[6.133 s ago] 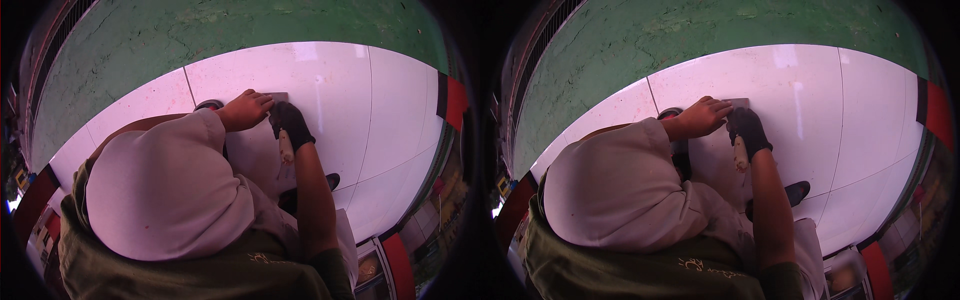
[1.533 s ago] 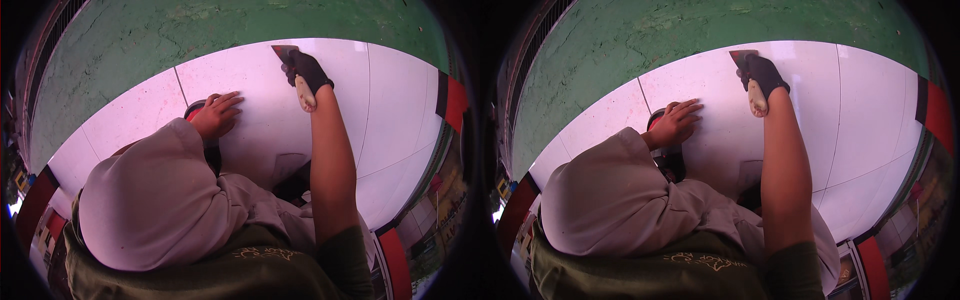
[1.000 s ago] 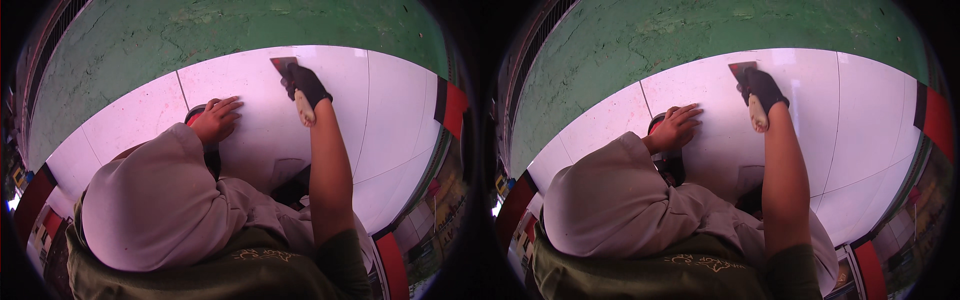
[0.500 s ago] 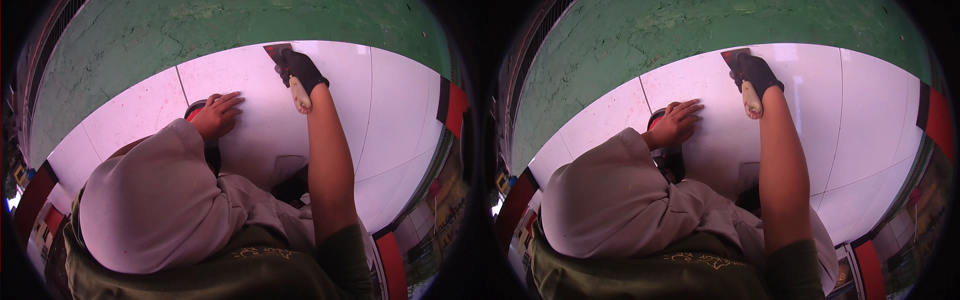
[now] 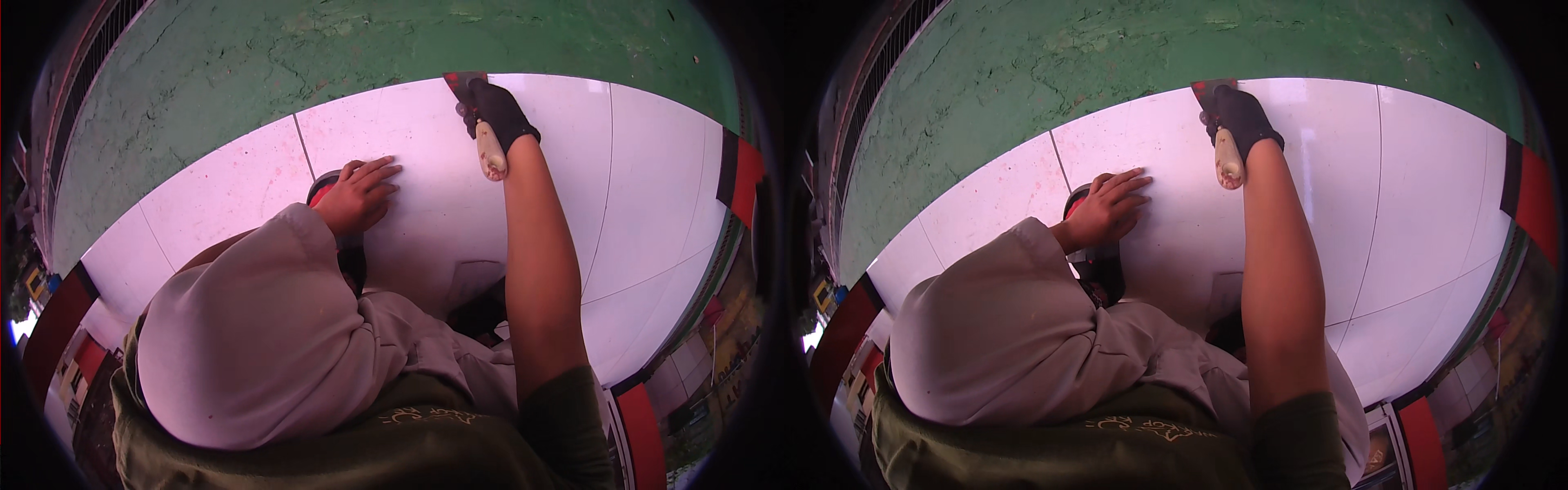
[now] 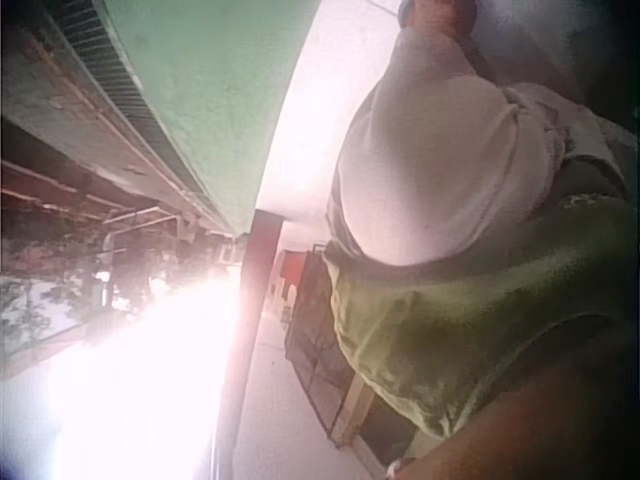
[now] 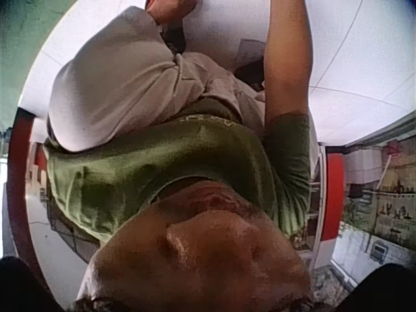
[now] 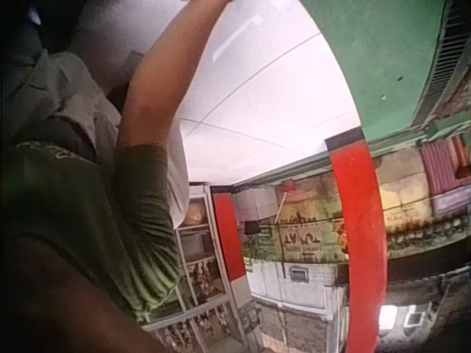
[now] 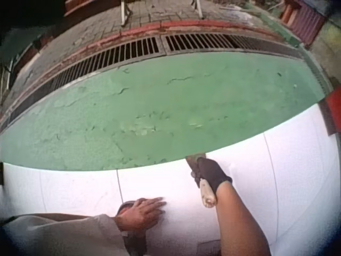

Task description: Scraping residue from a white tiled floor using a metal scraper and wiping it with a cloth.

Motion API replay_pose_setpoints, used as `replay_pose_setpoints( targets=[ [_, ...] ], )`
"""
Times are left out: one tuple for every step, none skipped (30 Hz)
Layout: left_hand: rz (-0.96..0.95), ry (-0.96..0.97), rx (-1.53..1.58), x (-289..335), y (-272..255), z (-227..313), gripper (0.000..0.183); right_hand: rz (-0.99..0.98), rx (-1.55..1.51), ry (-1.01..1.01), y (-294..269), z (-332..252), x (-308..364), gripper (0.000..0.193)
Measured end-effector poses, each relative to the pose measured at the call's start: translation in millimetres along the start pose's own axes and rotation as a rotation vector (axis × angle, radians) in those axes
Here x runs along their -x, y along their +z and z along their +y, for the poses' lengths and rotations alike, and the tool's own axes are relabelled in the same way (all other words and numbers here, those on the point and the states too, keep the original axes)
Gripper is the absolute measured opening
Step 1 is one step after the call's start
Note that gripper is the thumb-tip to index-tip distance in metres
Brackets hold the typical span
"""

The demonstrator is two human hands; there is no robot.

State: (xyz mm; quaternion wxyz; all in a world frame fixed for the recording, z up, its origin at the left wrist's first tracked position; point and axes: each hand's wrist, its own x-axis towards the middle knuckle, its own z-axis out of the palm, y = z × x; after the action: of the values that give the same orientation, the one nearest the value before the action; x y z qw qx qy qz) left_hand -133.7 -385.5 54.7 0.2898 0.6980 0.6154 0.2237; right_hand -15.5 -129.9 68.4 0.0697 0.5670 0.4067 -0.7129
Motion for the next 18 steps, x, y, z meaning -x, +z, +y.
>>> replay_pose_setpoints(
  targets=[
    [0.01,-0.003,0.003,2,1,-1,0.031,-0.014,-0.021,0.007,2,3,-1,0.026],
    [0.022,-0.013,0.007,5,2,-1,0.031,-0.045,-0.038,0.021,7,9,8,0.027],
    [0.022,-0.021,0.003,7,1,-3,0.031,-0.038,-0.032,0.094,13,13,15,0.027],
    [0.019,-0.032,-0.007,7,1,-3,0.032,-0.026,-0.019,0.084,14,15,25,0.027],
    [0.017,-0.043,-0.017,7,1,-2,0.033,-0.014,-0.007,0.073,15,17,31,0.027],
    [0.016,-0.041,-0.014,8,2,0,0.033,-0.01,-0.008,0.075,16,17,29,0.027],
    [0.009,-0.025,-0.014,5,1,-1,0.034,-0.003,-0.026,0.035,15,14,23,0.027],
    [0.002,-0.009,-0.014,2,1,-2,0.034,0.005,-0.043,-0.007,12,10,18,0.027],
    [0.001,0.01,-0.013,0,1,-1,0.034,0.021,-0.051,-0.014,7,8,15,0.027],
    [0.001,0.001,-0.008,2,1,1,0.034,0.033,-0.06,0.0,6,5,12,0.028],
    [0.002,-0.007,-0.003,2,1,1,0.034,0.045,-0.068,0.014,5,4,10,0.029],
    [0.006,0.001,-0.005,2,0,0,0.034,0.051,-0.069,0.006,1,8,15,0.029],
    [0.006,-0.016,-0.015,6,-1,-1,0.034,0.019,-0.097,0.0,1,17,24,0.029],
    [0.009,-0.029,-0.02,7,-1,-1,0.033,-0.007,-0.123,-0.005,-3,27,36,0.029],
    [0.012,-0.034,-0.017,6,-2,0,0.033,-0.017,-0.055,-0.058,-16,40,46,0.03],
    [0.016,-0.036,-0.018,7,-3,0,0.033,0.013,-0.066,-0.03,-23,49,58,0.03],
    [0.02,-0.027,-0.017,5,-3,0,0.033,0.018,-0.064,-0.027,-34,55,62,0.03],
    [0.021,-0.026,-0.013,5,-2,0,0.033,0.032,-0.065,0.043,-43,61,63,0.03]
  ],
)
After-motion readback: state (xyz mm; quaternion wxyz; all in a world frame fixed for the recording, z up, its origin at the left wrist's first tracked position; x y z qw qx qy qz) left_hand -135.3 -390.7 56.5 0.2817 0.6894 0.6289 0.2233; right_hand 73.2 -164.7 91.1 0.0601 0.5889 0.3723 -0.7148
